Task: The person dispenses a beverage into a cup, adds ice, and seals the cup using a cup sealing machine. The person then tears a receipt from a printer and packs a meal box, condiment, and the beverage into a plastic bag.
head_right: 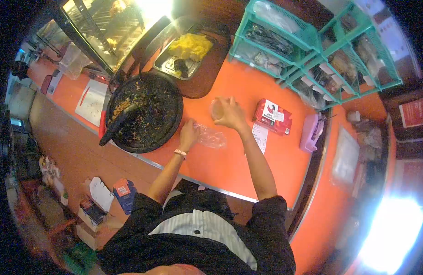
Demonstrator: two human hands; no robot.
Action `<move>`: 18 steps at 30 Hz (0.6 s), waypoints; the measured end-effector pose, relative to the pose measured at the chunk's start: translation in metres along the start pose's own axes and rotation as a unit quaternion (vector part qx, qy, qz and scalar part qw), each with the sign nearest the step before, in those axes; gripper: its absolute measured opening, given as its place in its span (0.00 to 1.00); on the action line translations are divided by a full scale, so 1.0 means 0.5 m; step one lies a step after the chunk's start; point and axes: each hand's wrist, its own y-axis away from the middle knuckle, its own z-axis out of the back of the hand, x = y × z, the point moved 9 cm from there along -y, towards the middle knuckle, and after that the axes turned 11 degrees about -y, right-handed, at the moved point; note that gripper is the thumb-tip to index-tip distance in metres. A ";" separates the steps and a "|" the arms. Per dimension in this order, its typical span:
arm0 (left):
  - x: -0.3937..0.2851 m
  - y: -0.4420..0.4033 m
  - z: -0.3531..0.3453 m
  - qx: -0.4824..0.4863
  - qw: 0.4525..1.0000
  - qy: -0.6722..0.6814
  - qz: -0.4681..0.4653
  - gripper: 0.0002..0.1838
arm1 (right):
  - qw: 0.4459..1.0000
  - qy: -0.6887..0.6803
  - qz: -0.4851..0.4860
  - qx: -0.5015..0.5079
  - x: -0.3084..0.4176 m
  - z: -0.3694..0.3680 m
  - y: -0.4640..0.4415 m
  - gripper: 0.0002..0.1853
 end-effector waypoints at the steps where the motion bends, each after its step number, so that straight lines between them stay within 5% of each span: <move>1: -0.008 -0.001 0.007 0.004 1.000 0.002 0.001 0.11 | 1.000 0.001 -0.004 0.003 0.008 0.005 0.021 0.44; 3: -0.007 -0.008 -0.006 0.093 0.993 -0.024 0.069 0.13 | 0.990 -0.122 0.064 -0.006 0.045 0.029 0.067 0.44; 10: -0.032 -0.007 0.016 0.087 0.995 -0.042 0.034 0.12 | 0.999 0.010 0.012 0.047 0.071 -0.077 0.136 0.46; 12: -0.058 0.000 0.051 0.012 0.997 -0.069 -0.028 0.09 | 0.996 -0.093 0.018 0.002 0.051 -0.078 0.143 0.46; 16: -0.013 0.009 0.028 0.051 0.996 0.073 0.023 0.08 | 0.949 -0.267 -0.003 -0.167 -0.090 -0.063 0.214 0.45; 18: 0.004 0.026 0.001 0.102 0.974 0.192 0.069 0.08 | 0.932 -0.285 -0.208 -0.085 -0.261 -0.202 0.260 0.37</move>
